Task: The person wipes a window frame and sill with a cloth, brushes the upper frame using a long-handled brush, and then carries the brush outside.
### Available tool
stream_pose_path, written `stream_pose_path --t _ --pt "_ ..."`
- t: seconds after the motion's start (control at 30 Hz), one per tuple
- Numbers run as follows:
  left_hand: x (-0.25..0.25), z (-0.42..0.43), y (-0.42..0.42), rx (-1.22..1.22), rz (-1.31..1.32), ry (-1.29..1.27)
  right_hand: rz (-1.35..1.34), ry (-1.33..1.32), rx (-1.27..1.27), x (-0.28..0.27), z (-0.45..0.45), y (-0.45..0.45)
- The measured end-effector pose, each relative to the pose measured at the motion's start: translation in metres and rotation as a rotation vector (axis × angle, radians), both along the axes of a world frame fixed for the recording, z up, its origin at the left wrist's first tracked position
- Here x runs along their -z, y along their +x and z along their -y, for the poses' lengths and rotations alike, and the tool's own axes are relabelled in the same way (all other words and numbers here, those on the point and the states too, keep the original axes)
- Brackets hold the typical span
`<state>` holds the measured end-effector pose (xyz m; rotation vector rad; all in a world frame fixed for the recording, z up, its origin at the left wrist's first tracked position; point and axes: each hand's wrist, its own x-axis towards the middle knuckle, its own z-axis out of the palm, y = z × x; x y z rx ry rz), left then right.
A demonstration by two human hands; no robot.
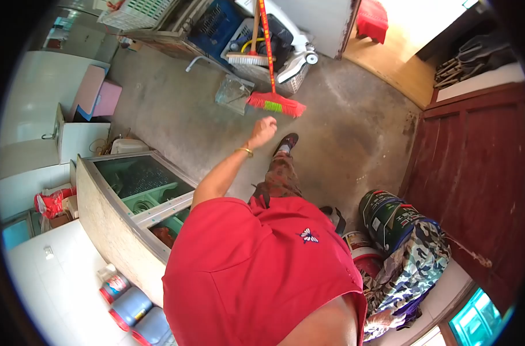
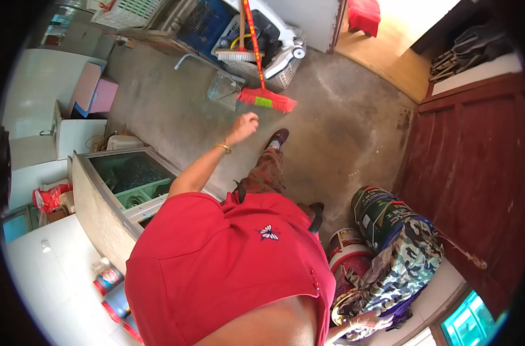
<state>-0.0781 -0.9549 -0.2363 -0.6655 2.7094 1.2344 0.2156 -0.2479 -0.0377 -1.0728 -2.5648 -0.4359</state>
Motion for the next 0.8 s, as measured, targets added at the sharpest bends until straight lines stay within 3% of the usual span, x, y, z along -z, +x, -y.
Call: stream_pose_path --t 0.17,0.2,0.23,0.3,0.4,0.5,0.57,0.63,0.67,0.7,0.73,0.77,0.8 --pt "0.006 0.141 -0.060 -0.086 0.039 -0.038 0.103 -0.135 -0.108 0.036 0.092 -0.091" --pt "0.003 0.167 -0.071 -0.139 0.015 -0.066 0.084 -0.307 -0.175 0.033 0.123 -0.125" --pt "-0.008 0.194 -0.084 -0.179 -0.015 -0.100 0.214 -0.408 -0.228 0.008 0.173 -0.163" --pt "-0.035 0.238 -0.109 -0.319 0.057 0.087 0.176 -0.430 -0.296 0.007 0.211 -0.198" --pt "-0.069 0.270 -0.157 -0.404 -0.011 0.100 0.177 -0.666 -0.361 -0.007 0.251 -0.240" --pt "-0.062 0.290 -0.243 -0.152 -0.295 -0.055 0.257 -0.647 -0.414 0.010 0.265 -0.260" --pt "-0.113 0.255 -0.297 -0.178 -0.469 0.077 0.226 -0.614 -0.557 0.027 0.267 -0.263" --pt "-0.120 0.246 -0.362 -0.144 -0.286 -0.064 0.235 -0.680 -0.579 0.030 0.280 -0.263" --pt "-0.089 0.240 -0.396 -0.240 -0.477 -0.128 0.196 -0.715 -0.571 0.041 0.276 -0.258" --pt "-0.071 0.238 -0.423 -0.327 -0.673 -0.190 0.132 -0.557 -0.668 0.073 0.258 -0.244" --pt "-0.111 0.229 -0.428 -0.335 -0.535 -0.044 0.112 -0.649 -0.616 0.025 0.296 -0.248" --pt "-0.146 0.217 -0.426 -0.336 -0.371 0.111 0.074 -0.658 -0.627 0.032 0.310 -0.251" --pt "-0.145 0.218 -0.439 -0.384 -0.357 0.099 0.107 -0.729 -0.508 0.039 0.314 -0.243"
